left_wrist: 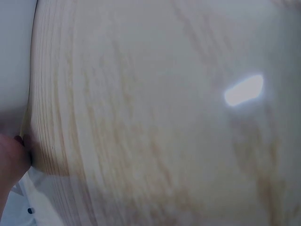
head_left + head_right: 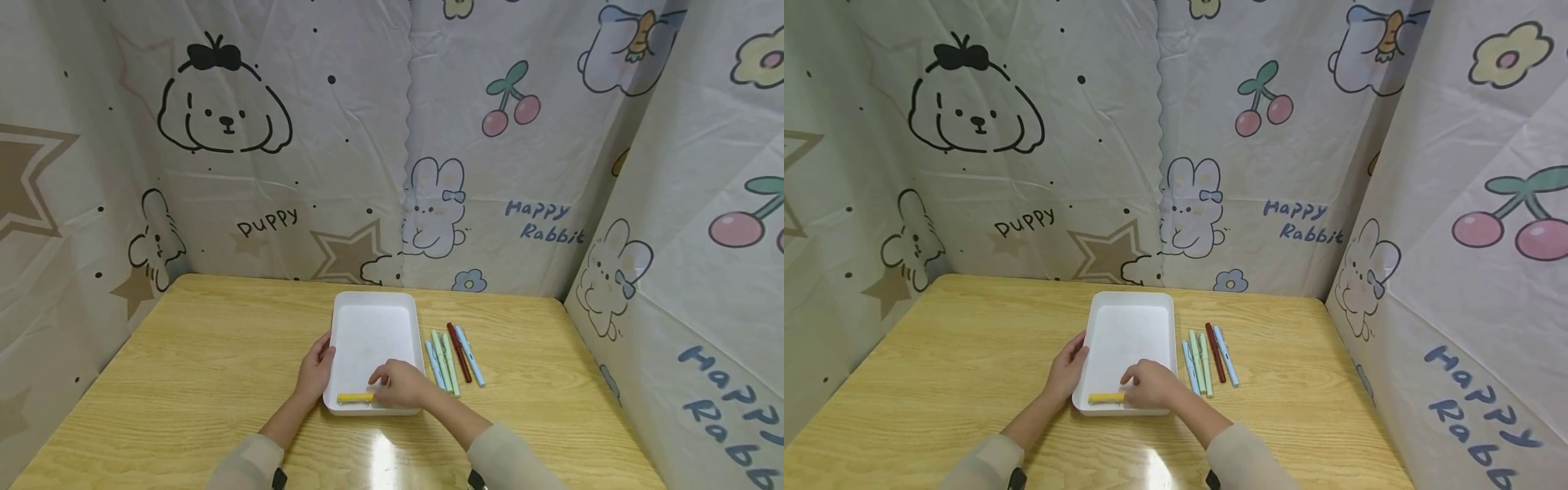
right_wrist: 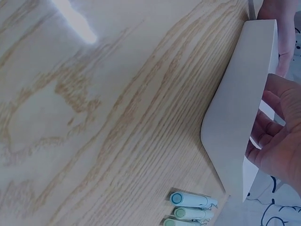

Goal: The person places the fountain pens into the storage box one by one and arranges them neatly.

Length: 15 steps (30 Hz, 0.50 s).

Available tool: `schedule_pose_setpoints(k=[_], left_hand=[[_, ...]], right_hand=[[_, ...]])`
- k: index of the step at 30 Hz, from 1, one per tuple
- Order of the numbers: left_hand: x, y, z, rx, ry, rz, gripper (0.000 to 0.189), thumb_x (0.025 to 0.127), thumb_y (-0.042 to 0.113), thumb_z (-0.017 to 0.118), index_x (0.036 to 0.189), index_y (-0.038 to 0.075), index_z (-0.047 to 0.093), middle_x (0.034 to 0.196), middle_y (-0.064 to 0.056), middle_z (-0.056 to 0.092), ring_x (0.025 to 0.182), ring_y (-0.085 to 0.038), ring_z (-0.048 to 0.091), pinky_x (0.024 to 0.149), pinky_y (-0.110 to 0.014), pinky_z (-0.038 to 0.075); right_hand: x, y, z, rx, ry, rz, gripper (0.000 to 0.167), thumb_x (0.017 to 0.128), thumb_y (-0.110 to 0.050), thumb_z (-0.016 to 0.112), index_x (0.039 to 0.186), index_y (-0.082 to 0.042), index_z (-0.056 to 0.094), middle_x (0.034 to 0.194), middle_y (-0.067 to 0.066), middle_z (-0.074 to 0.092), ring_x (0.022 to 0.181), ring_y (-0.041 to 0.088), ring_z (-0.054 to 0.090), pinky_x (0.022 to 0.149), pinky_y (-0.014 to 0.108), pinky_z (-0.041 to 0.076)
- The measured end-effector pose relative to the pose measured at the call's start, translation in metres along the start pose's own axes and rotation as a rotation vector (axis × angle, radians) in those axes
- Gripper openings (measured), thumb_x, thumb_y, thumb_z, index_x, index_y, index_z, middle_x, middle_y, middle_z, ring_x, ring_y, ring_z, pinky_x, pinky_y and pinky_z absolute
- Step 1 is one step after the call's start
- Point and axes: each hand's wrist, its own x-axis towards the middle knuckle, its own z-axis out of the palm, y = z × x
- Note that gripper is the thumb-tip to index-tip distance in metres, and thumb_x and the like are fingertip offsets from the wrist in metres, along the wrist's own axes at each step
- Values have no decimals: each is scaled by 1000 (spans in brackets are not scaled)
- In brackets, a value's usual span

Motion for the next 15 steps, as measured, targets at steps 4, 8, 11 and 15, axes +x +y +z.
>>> schedule_pose_setpoints(k=[4,8,11,15], left_hand=[[-1,1,-1,7,-5,5,44,101,17,41,144,8,36,145,-18,41,124,-32,47,102,-46,42],[-1,1,-1,10,-8,8,44,101,18,40,144,8,35,145,-18,40,124,-32,47,102,-45,42],[-1,1,-1,9,-11,8,45,101,18,40,144,8,35,145,-19,40,124,-32,47,102,-45,42],[0,1,-1,10,-11,11,44,101,18,40,144,8,35,144,-19,41,123,-32,48,101,-46,43]], right_hand=[[-1,1,-4,12,7,4,22,79,-15,67,99,-9,72,82,0,61,73,7,51,63,20,43],[-1,3,-8,25,14,-5,21,81,-14,66,100,-8,71,83,3,61,72,8,52,62,21,43],[-2,5,-12,53,18,-40,22,82,-14,65,101,-5,70,83,5,61,70,9,51,60,22,44],[1,15,-13,53,41,-109,22,86,-20,64,101,-6,70,82,2,59,67,7,51,57,22,45]])
